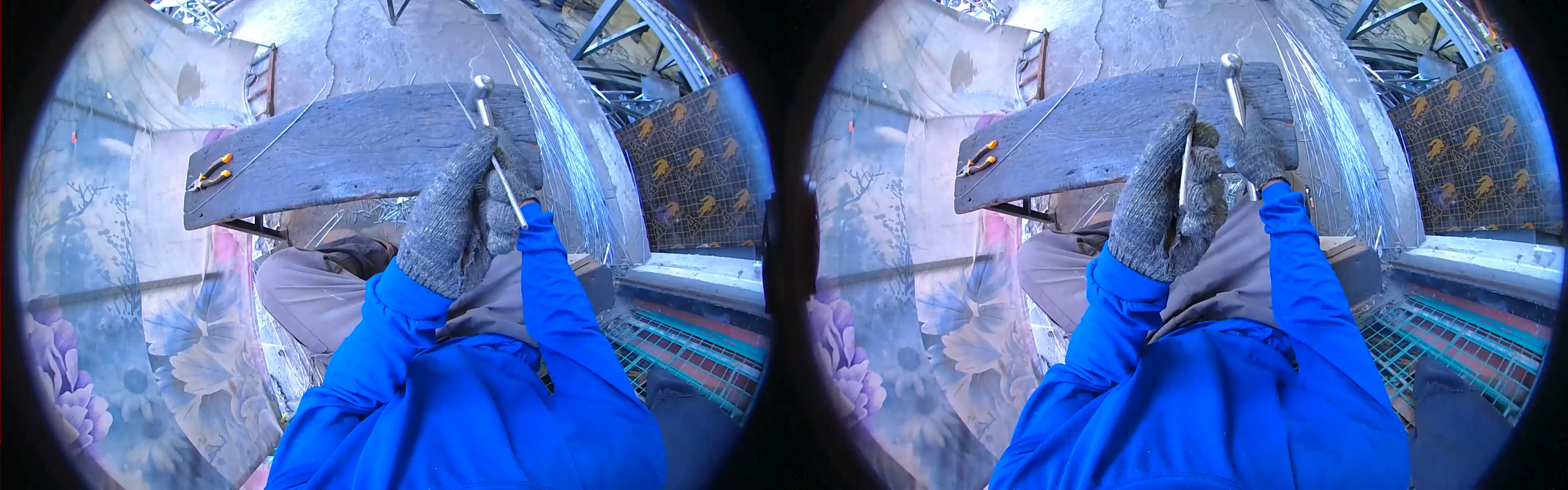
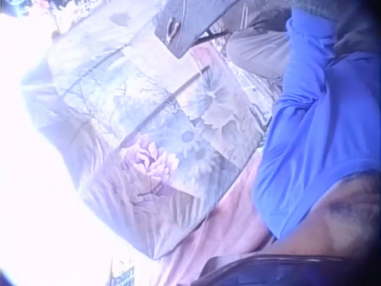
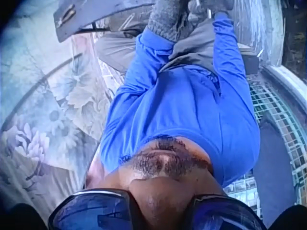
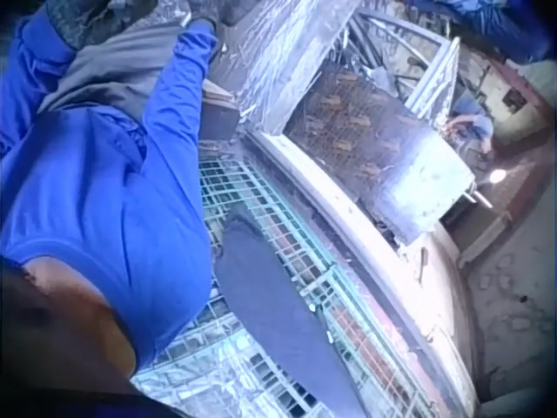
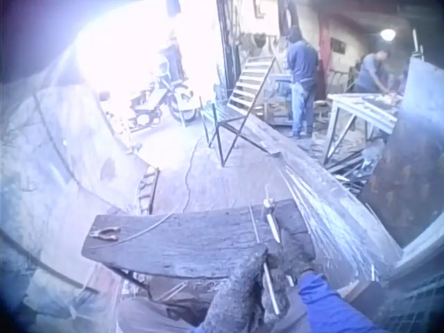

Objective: The recorder is using a hammer and a wooden bench to straighten thin metal rods or wires.

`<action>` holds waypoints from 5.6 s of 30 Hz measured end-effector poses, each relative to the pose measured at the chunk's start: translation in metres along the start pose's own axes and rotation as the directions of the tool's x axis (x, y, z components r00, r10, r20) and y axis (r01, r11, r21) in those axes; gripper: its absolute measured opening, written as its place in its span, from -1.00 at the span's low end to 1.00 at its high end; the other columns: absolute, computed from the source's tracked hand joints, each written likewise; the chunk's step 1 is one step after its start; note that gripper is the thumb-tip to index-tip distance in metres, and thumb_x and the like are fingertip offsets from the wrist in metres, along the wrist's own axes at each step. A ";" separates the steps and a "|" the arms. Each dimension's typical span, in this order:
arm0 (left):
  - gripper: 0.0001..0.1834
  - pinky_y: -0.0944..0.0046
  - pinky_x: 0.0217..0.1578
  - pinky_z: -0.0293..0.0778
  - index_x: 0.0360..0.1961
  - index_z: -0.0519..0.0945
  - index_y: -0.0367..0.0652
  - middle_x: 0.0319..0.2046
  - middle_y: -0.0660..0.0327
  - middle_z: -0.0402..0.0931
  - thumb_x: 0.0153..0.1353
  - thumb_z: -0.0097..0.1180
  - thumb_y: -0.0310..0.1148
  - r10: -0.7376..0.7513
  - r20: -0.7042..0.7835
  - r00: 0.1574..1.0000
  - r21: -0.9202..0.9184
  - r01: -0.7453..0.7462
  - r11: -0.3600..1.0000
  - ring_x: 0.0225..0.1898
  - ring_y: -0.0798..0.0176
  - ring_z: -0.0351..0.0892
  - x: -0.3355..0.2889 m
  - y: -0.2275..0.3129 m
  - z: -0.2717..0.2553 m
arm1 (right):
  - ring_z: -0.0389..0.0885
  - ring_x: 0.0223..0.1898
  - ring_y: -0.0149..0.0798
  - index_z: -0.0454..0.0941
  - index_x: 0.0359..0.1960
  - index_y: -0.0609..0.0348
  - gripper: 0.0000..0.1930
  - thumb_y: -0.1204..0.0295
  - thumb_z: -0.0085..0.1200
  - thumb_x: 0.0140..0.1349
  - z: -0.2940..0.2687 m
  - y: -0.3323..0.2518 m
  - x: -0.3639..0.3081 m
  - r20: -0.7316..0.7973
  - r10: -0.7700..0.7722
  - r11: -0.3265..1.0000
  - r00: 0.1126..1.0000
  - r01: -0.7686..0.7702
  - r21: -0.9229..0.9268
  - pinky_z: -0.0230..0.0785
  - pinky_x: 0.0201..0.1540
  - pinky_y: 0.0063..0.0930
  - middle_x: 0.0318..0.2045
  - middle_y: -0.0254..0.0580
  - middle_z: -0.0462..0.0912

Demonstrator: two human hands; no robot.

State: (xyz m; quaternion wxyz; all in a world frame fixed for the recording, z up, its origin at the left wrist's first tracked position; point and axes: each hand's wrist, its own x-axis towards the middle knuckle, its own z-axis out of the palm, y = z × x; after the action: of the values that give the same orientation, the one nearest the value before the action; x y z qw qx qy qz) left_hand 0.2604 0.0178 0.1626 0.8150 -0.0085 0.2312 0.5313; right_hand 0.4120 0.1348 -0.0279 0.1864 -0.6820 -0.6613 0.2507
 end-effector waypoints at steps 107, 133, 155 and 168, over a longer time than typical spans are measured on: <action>-0.55 -0.08 -0.16 0.47 -0.15 0.54 -0.21 -0.22 -0.15 0.58 0.22 0.05 -0.01 0.176 -0.049 0.983 0.998 0.042 0.045 -0.19 -0.18 0.59 -0.036 -0.085 -0.216 | 0.62 -0.08 0.15 0.45 0.22 -0.05 -0.57 0.27 -0.07 0.32 -0.025 -0.148 -0.010 0.284 -0.172 0.832 0.943 0.294 -0.470 0.45 -0.08 0.00 -0.04 0.31 0.56; -0.76 0.31 -0.52 0.41 -0.27 0.50 -0.20 -0.50 0.27 0.52 0.32 0.11 -0.22 0.058 -0.112 0.992 0.752 0.046 0.657 -0.55 0.35 0.47 -0.014 -0.011 -0.115 | 0.60 -0.39 0.12 0.40 0.00 0.21 -0.67 0.25 -0.05 0.34 0.051 0.042 0.062 -0.222 -0.358 0.919 0.907 0.385 0.090 0.44 -0.30 -0.04 -0.35 0.09 0.59; -0.65 0.41 -0.77 0.36 0.06 0.41 -0.23 -0.38 0.22 0.53 0.51 -0.26 -0.21 0.124 -0.067 0.990 0.093 -0.118 0.989 -0.63 0.40 0.44 0.028 -0.002 -0.010 | 0.61 -0.26 0.24 0.51 -0.21 0.22 -0.54 0.00 -0.09 0.36 0.030 -0.012 0.054 -0.193 0.131 0.924 0.972 -0.049 0.379 0.40 -0.19 0.05 -0.36 0.20 0.62; -0.69 0.43 -0.52 0.47 0.10 0.47 -0.27 -0.14 0.15 0.62 0.41 -0.01 -0.36 0.500 0.105 0.860 0.690 -0.425 0.586 -0.49 0.45 0.55 0.023 -0.021 -0.044 | 0.57 -0.18 0.35 0.48 -0.27 0.28 -0.46 -0.07 -0.10 0.33 0.028 -0.010 0.054 -0.177 0.104 0.952 0.979 -0.046 0.302 0.40 -0.12 0.14 -0.31 0.34 0.59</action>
State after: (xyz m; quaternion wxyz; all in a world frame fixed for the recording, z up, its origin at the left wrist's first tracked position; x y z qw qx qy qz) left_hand 0.2699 0.0170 0.1096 0.5781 0.3301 0.4467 0.5976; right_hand 0.3876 0.1872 -0.0494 0.3394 -0.6918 -0.5688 0.2874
